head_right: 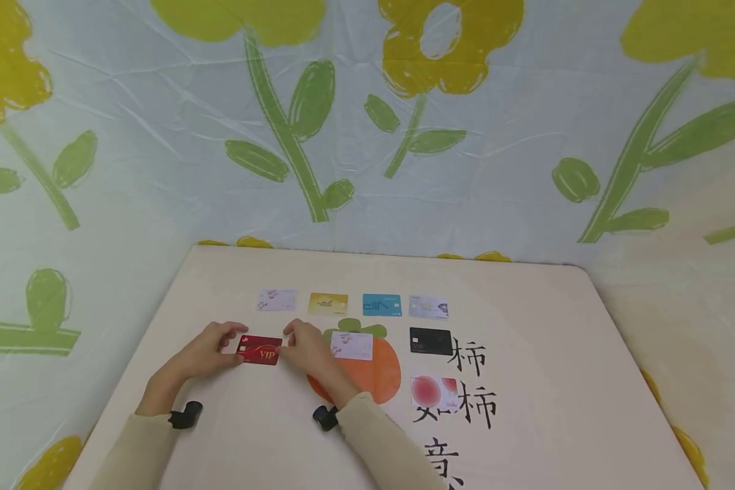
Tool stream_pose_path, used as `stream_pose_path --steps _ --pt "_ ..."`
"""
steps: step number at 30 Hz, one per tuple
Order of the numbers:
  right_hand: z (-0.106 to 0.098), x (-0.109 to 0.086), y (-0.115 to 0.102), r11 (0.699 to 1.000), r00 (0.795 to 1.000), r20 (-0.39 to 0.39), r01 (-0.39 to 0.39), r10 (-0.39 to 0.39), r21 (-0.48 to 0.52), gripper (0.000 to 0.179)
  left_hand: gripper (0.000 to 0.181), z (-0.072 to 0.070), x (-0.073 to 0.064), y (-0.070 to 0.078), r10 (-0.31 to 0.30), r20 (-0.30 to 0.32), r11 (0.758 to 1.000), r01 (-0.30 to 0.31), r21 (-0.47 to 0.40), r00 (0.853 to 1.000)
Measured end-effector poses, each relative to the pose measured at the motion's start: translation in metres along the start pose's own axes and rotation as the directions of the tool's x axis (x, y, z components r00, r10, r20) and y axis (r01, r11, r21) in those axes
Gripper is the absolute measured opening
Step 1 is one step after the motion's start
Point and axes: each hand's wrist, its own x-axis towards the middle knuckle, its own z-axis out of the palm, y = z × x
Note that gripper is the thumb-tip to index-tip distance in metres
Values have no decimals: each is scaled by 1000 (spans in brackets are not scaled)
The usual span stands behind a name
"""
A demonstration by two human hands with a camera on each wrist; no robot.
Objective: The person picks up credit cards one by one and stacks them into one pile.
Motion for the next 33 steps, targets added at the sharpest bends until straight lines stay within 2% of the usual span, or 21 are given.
stream_pose_path --steps 8,14,25,30,33 --pt "13 2 -5 977 997 13 -69 73 -200 44 46 2 1 -7 5 -2 1000 -5 20 1000" --pt "13 3 -11 964 997 10 -73 79 -255 40 43 2 3 -9 29 -5 1000 -29 7 1000" --pt "13 3 -10 975 997 32 -60 68 -215 38 46 2 0 -5 36 -14 999 -36 -8 999" --pt "13 5 -8 990 998 5 -63 64 -125 27 43 0 2 -5 48 -28 998 -49 -28 998" --pt "14 6 -4 996 998 -15 -57 56 -64 21 38 0 3 -6 27 -38 998 -29 -64 999"
